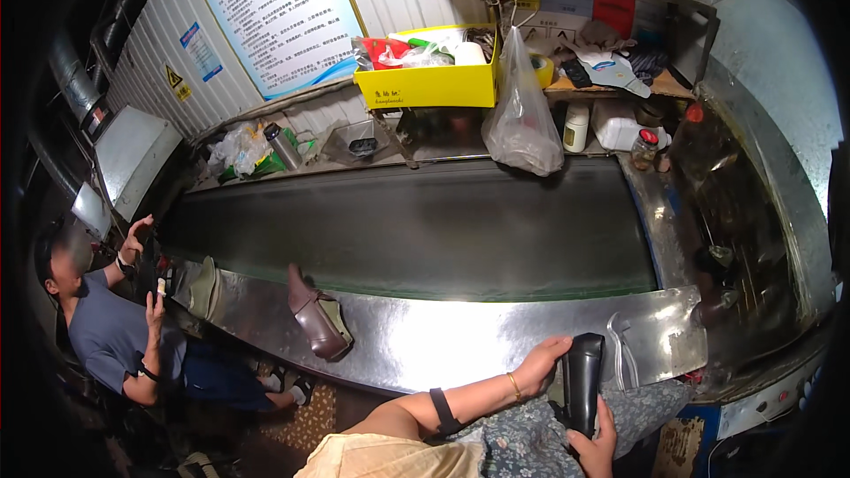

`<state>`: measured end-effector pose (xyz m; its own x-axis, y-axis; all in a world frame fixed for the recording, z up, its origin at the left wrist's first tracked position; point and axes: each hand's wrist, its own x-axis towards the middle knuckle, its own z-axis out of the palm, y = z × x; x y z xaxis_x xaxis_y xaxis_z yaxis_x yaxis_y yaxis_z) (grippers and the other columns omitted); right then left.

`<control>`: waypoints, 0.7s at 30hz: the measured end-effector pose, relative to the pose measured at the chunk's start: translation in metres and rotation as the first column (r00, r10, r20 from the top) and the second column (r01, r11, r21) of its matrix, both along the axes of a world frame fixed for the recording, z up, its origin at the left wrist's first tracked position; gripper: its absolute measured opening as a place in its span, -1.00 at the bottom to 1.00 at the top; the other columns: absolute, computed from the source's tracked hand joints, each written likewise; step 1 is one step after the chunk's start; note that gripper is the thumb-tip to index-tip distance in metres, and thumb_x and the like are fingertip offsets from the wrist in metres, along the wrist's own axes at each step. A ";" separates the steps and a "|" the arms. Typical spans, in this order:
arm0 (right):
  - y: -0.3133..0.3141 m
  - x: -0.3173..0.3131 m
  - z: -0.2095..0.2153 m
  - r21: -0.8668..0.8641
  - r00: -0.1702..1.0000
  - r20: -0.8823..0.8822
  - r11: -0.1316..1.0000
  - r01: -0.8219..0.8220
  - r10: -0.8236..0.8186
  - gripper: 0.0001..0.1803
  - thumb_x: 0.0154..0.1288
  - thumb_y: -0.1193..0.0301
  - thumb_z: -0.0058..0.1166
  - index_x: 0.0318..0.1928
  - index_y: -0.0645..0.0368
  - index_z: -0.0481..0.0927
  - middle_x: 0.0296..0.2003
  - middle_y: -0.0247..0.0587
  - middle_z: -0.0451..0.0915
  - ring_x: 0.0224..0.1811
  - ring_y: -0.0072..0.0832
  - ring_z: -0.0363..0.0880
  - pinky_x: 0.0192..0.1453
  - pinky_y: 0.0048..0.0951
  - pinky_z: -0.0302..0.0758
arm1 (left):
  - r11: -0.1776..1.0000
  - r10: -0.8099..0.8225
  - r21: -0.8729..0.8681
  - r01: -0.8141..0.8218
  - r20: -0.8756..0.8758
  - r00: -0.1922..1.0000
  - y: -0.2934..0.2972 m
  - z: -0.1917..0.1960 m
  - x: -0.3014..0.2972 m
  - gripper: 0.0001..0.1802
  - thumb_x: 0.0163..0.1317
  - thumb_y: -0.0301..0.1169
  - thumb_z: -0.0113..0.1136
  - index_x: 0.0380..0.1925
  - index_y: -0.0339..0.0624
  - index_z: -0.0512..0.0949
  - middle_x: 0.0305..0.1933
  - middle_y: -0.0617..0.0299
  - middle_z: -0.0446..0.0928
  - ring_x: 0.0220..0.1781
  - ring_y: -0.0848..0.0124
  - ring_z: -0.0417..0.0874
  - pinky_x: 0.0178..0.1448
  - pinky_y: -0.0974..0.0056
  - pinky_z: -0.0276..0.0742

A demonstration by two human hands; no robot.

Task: Trimming and finishing the soles of shoes at a production line station.

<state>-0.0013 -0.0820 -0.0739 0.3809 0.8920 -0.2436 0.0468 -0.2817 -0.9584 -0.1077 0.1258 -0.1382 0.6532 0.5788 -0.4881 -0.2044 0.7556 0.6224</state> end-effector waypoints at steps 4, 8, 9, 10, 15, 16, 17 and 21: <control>-0.007 0.005 0.041 0.039 0.844 -0.526 0.988 0.147 -0.105 -0.35 0.35 0.56 -0.06 0.44 0.35 0.18 0.24 0.02 0.40 0.30 -0.26 0.38 0.33 -0.34 0.34 | 0.981 -0.152 0.120 0.150 0.003 0.988 -0.007 0.026 0.009 -0.41 0.47 -0.20 0.05 0.36 -0.30 0.26 0.32 0.10 0.41 0.30 0.34 0.43 0.42 0.21 0.28; -0.039 0.032 0.055 0.119 0.697 -0.592 0.811 0.573 -0.406 -0.07 -0.14 0.45 0.00 0.41 0.38 0.25 0.26 0.07 0.45 0.31 -0.25 0.45 0.43 -0.31 0.30 | 0.953 -0.302 0.078 0.292 0.179 0.936 -0.034 0.042 0.036 -0.51 0.47 -0.29 0.08 0.30 -0.30 0.35 0.24 0.11 0.51 0.22 0.42 0.52 0.33 0.32 0.42; -0.051 0.045 0.069 0.160 0.725 -0.536 0.791 0.590 -0.432 -0.07 -0.12 0.44 0.01 0.42 0.38 0.23 0.27 0.04 0.45 0.30 -0.26 0.45 0.43 -0.30 0.29 | 0.917 -0.394 0.111 0.382 0.122 0.911 -0.039 0.050 0.038 -0.53 0.47 -0.32 0.07 0.29 -0.30 0.36 0.23 0.09 0.52 0.20 0.40 0.55 0.32 0.31 0.44; -0.061 0.058 0.087 0.191 0.733 -0.506 0.770 0.609 -0.454 -0.08 -0.10 0.48 0.02 0.42 0.38 0.22 0.27 0.00 0.45 0.30 -0.29 0.45 0.43 -0.32 0.28 | 0.875 -0.468 0.177 0.451 0.073 0.880 -0.045 0.054 0.037 -0.56 0.47 -0.34 0.08 0.26 -0.30 0.39 0.19 0.09 0.55 0.21 0.41 0.55 0.34 0.32 0.42; -0.173 0.153 0.132 0.334 0.654 0.141 0.657 0.676 -0.744 -0.05 0.03 0.44 0.31 0.47 0.21 0.21 0.23 -0.27 0.45 0.23 -0.54 0.39 0.36 -0.44 0.27 | 0.673 -0.585 0.401 0.621 -0.225 0.779 -0.063 0.036 0.036 -0.67 0.40 -0.47 0.16 0.12 -0.32 0.52 0.05 0.17 0.63 0.09 0.49 0.60 0.21 0.40 0.45; -0.198 0.166 0.141 0.336 0.553 0.175 0.577 0.744 -0.815 -0.05 0.01 0.43 0.35 0.46 0.22 0.23 0.25 -0.26 0.44 0.24 -0.54 0.38 0.34 -0.45 0.30 | 0.681 -0.590 0.383 0.624 -0.216 0.778 -0.066 0.030 0.037 -0.68 0.37 -0.47 0.19 0.10 -0.32 0.54 0.00 0.19 0.65 0.03 0.50 0.61 0.18 0.42 0.46; -0.228 0.182 0.150 0.373 0.434 0.266 0.507 0.777 -0.861 -0.07 0.01 0.43 0.37 0.44 0.22 0.27 0.25 -0.23 0.45 0.24 -0.51 0.39 0.33 -0.45 0.33 | 0.658 -0.580 0.412 0.631 -0.258 0.773 -0.077 0.023 0.039 -0.67 0.36 -0.43 0.19 0.07 -0.36 0.54 -0.01 0.13 0.65 0.01 0.44 0.64 0.14 0.37 0.52; -0.355 0.245 0.163 0.518 -0.150 0.722 0.383 0.765 -0.676 -0.21 -0.05 0.38 0.36 0.31 0.05 0.48 -0.16 -0.07 0.51 -0.03 -0.27 0.55 0.09 -0.38 0.45 | 0.657 -0.640 0.368 0.658 -0.188 0.745 -0.101 0.027 0.049 -0.78 0.46 -0.36 0.09 -0.01 -0.18 0.57 -0.27 0.31 0.60 -0.35 0.55 0.52 -0.24 0.46 0.46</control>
